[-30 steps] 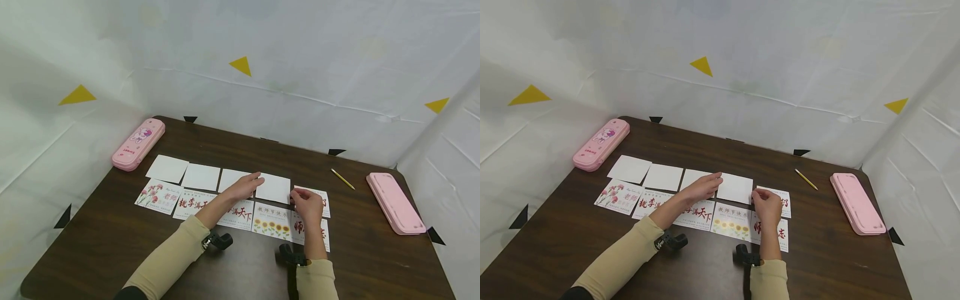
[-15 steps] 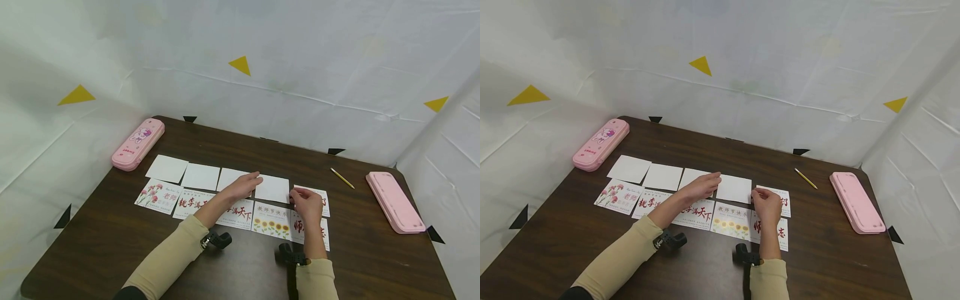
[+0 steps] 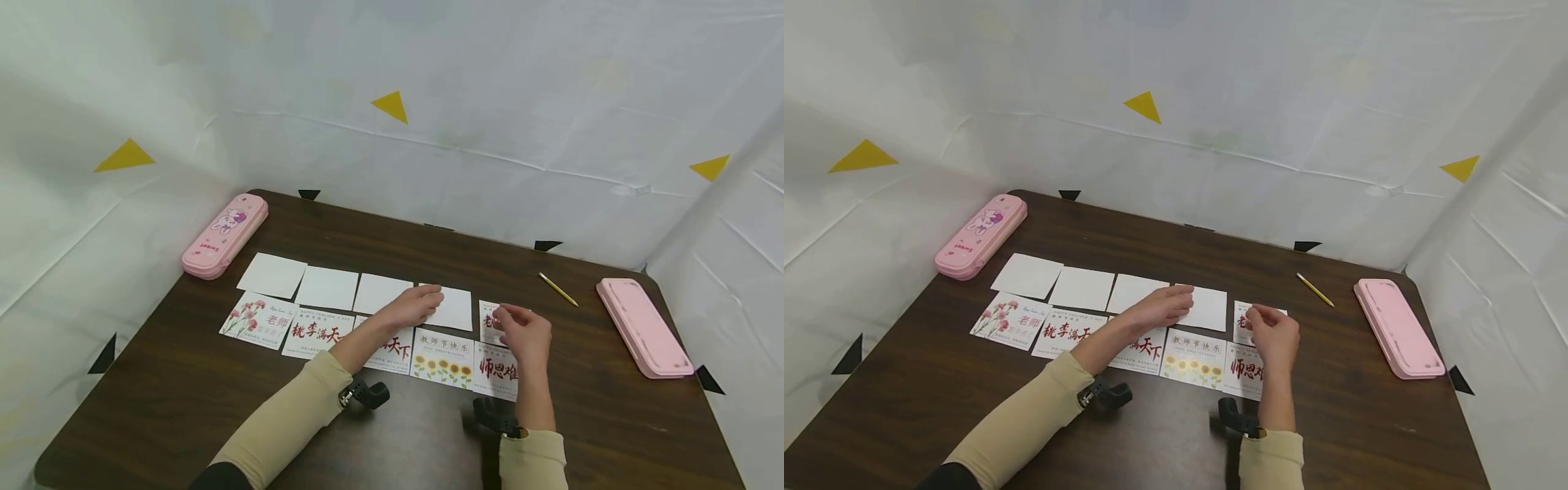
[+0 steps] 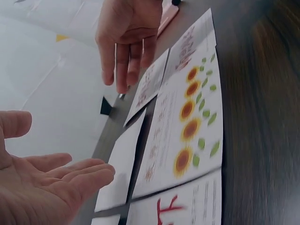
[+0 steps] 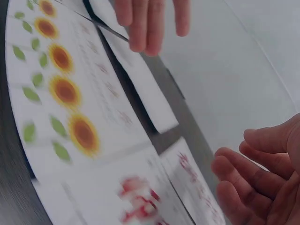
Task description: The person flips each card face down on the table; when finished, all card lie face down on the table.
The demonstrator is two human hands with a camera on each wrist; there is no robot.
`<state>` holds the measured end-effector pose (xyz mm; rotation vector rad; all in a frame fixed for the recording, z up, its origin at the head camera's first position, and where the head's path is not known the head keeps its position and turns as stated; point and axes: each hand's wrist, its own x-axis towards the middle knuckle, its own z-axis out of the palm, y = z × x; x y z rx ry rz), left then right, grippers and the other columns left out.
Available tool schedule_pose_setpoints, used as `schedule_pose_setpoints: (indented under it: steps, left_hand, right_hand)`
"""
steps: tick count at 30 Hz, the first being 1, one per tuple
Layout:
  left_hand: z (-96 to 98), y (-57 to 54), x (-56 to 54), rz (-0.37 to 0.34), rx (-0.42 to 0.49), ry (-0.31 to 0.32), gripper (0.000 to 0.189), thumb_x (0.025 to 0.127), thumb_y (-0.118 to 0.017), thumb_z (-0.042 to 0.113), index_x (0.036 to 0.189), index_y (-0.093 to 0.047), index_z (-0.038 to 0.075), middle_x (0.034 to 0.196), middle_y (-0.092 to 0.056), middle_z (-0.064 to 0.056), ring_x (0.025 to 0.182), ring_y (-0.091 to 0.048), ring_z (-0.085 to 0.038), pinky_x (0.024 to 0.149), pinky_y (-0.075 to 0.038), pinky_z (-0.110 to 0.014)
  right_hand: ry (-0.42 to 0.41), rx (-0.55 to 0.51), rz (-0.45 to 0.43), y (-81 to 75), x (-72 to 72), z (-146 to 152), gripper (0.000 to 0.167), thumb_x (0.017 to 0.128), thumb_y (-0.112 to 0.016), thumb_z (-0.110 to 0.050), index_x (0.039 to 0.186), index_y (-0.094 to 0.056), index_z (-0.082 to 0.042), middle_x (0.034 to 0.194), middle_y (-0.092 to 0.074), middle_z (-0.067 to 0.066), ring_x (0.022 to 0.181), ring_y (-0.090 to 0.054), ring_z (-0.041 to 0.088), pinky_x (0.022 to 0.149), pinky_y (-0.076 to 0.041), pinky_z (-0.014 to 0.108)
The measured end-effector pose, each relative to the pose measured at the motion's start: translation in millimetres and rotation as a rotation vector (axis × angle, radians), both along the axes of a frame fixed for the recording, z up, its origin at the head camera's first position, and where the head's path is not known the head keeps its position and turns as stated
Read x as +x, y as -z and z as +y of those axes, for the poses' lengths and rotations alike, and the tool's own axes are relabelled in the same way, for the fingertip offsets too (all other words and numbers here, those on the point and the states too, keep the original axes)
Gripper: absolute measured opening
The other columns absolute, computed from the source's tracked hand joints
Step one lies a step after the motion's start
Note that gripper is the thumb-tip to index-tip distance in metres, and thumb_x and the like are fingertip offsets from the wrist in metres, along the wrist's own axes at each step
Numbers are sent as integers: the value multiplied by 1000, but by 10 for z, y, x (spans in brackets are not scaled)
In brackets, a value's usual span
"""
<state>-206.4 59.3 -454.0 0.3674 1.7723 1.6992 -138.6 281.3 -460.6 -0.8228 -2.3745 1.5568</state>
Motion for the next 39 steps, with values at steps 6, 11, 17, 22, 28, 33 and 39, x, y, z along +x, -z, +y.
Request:
schedule_pose_setpoints:
  steps: [6, 11, 17, 22, 28, 33, 39]
  left_hand:
    - [315, 14, 45, -52, 6, 35, 58, 104, -46, 36, 152, -34, 4, 148, -44, -20, 134, -44, -35, 109, -38, -41]
    - [581, 20, 65, -115, 31, 66, 62, 103, -49, 39, 152, -33, 4, 149, -42, -20, 134, -44, -34, 107, -40, -40]
    - [779, 31, 7, -179, 42, 81, 67, 102, -51, 37, 154, -27, 3, 135, -51, -14, 131, -48, -27, 107, -40, -39]
    - [853, 27, -15, -231, 60, 65, 64, 103, -51, 31, 154, -26, 2, 73, -37, 0, 61, -34, -11, 81, -40, -30]
    - [883, 1, 20, -218, 18, 54, 62, 101, -53, 33, 152, -33, 3, 144, -46, -15, 127, -52, -27, 103, -44, -35]
    - [882, 14, 18, -224, 19, 31, 61, 100, -55, 33, 150, -36, 3, 154, -34, -20, 136, -41, -33, 108, -39, -41]
    - [878, 29, 10, -233, 39, 8, 61, 101, -55, 32, 150, -37, 2, 150, -37, -25, 134, -43, -35, 107, -39, -42]
  right_hand:
    - [101, 92, -54, -65, 140, 349, 37, 95, -63, -32, 121, -70, -6, 113, -70, 16, 91, -70, 20, 66, -53, 20]
    - [135, 208, -175, -26, 232, 523, 44, 95, -59, -39, 124, -68, -7, 118, -67, 18, 102, -59, 32, 81, -41, 45]
    - [116, 224, -215, 10, 244, 565, 46, 96, -57, -40, 126, -67, -7, 123, -63, 20, 109, -54, 37, 88, -36, 55]
    - [97, 212, -230, 5, 237, 565, 48, 97, -56, -42, 127, -65, -6, 125, -61, 21, 107, -53, 38, 87, -36, 55]
    - [99, 201, -245, 8, 255, 571, 48, 97, -56, -42, 126, -66, -6, 124, -62, 21, 96, -59, 34, 81, -39, 49]
    - [93, 197, -246, 19, 248, 581, 49, 96, -57, -43, 126, -66, -6, 123, -62, 21, 88, -62, 30, 77, -39, 46]
    - [90, 163, -236, 3, 251, 575, 47, 96, -59, -41, 126, -66, -5, 122, -63, 20, 83, -64, 25, 70, -46, 34]
